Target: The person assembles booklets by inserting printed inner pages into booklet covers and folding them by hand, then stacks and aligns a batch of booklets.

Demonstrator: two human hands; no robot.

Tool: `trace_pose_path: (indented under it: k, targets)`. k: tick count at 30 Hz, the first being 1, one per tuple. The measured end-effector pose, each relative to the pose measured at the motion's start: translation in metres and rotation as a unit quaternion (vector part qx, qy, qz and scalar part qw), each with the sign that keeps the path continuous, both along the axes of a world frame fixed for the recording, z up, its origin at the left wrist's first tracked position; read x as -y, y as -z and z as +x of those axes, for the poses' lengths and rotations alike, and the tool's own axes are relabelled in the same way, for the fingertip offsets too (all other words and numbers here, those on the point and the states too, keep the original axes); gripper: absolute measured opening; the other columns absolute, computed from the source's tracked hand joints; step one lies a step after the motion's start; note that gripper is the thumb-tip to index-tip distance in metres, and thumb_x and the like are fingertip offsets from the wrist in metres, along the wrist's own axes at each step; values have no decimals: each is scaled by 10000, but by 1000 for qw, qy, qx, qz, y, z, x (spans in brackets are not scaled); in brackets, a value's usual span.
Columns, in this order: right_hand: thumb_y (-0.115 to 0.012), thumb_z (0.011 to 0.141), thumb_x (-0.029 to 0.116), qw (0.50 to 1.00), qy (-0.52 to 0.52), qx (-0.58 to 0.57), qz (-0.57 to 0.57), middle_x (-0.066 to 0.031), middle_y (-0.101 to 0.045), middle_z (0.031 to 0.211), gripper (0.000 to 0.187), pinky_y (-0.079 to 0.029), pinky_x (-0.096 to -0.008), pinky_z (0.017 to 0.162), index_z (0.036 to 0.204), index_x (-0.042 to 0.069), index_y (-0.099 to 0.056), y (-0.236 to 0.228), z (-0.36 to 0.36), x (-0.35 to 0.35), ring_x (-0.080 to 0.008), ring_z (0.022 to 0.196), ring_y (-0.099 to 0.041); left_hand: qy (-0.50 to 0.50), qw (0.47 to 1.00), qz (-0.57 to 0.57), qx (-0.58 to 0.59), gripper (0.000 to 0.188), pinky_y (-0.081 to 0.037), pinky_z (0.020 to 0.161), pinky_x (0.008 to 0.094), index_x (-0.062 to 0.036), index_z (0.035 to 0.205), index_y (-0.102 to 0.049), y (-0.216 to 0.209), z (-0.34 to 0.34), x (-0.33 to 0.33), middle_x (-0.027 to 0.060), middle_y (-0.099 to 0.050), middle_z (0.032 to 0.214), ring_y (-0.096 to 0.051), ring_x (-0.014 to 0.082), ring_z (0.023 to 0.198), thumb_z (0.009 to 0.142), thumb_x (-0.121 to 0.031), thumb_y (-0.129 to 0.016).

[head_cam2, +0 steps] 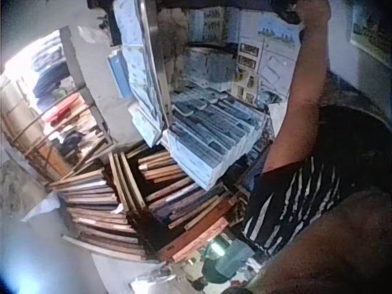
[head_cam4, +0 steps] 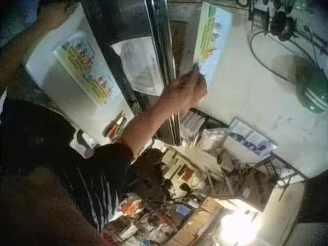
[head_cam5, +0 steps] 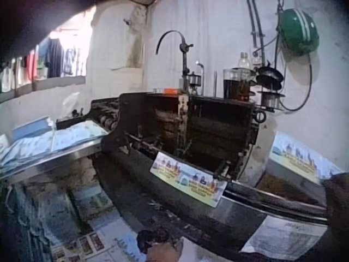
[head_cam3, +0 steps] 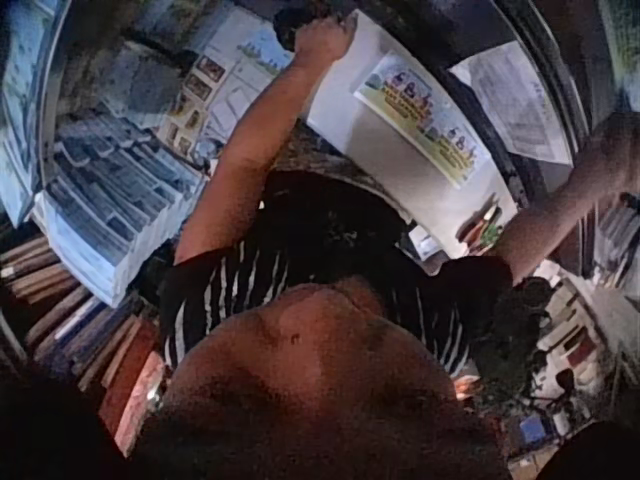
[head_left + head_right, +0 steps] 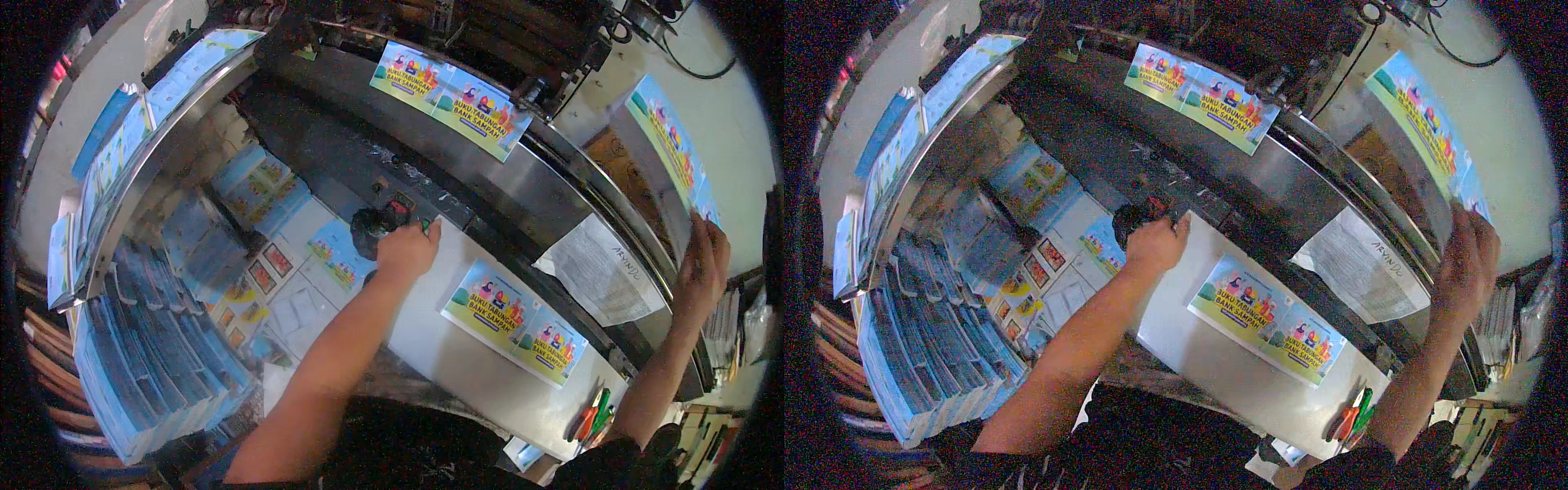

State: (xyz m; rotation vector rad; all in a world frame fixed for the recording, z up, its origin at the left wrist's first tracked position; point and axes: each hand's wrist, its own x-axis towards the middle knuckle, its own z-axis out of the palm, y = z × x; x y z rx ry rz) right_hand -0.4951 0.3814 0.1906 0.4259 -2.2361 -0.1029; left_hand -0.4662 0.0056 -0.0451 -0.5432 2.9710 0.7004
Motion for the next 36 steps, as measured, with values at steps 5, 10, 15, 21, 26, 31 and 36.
trace_pose_path:
  k: [5,10,15,21,26,31,36]
  targets:
    - [-615,756,-54,994,-76,62,52,-144,-649,1042,364,-501,-427,832,1089,66,-697,71,-32,-4,-342,962,-612,-7,1000,9,18,648,-537,829,516,17,970,-679,-2,-3,-2,271,-698,904,-692,414,897,993,-526,-325]
    - [-653,737,34,971,-86,219,31,-139,-646,998,292,-503,-459,806,1021,89,-696,126,9,5,-352,929,-609,12,999,-6,33,662,-537,834,517,14,1030,-674,6,-2,0,255,-706,929,-694,413,899,997,-536,-306]
    - [-799,703,200,869,-103,484,-9,-169,-633,1030,489,-503,-442,897,1154,69,-665,169,74,22,-377,976,-597,2,999,-3,52,657,-524,867,521,-12,1072,-682,6,-5,-3,250,-702,991,-682,407,962,997,-539,-296]
    - [-872,616,389,818,-149,556,5,-179,-543,1265,811,-470,-452,987,1313,101,-576,168,100,45,-382,1162,-530,-8,998,-6,59,665,-508,901,519,-19,1090,-681,2,-7,-5,244,-697,1037,-667,402,1012,995,-546,-286]
    - [-833,679,309,797,-192,571,-38,-174,-571,1242,656,-483,-445,973,1254,80,-616,169,95,33,-361,1154,-548,-10,997,-9,74,676,-508,905,513,-5,1088,-676,-6,-9,-6,247,-697,1034,-667,403,1012,995,-546,-282]
    - [-686,804,144,786,-154,595,-70,-190,-660,1050,316,-517,-432,878,1096,25,-669,139,84,28,-370,970,-639,-8,998,-3,68,667,-510,902,511,-10,1068,-678,-4,-6,-4,258,-694,1029,-672,408,994,994,-543,-283]
    - [-598,870,96,907,-113,393,-96,-236,-655,953,182,-506,-463,816,996,-23,-655,66,43,6,-432,902,-635,-5,998,0,62,665,-507,910,516,-11,1077,-676,-2,-5,-3,267,-689,1041,-673,410,992,994,-542,-284]
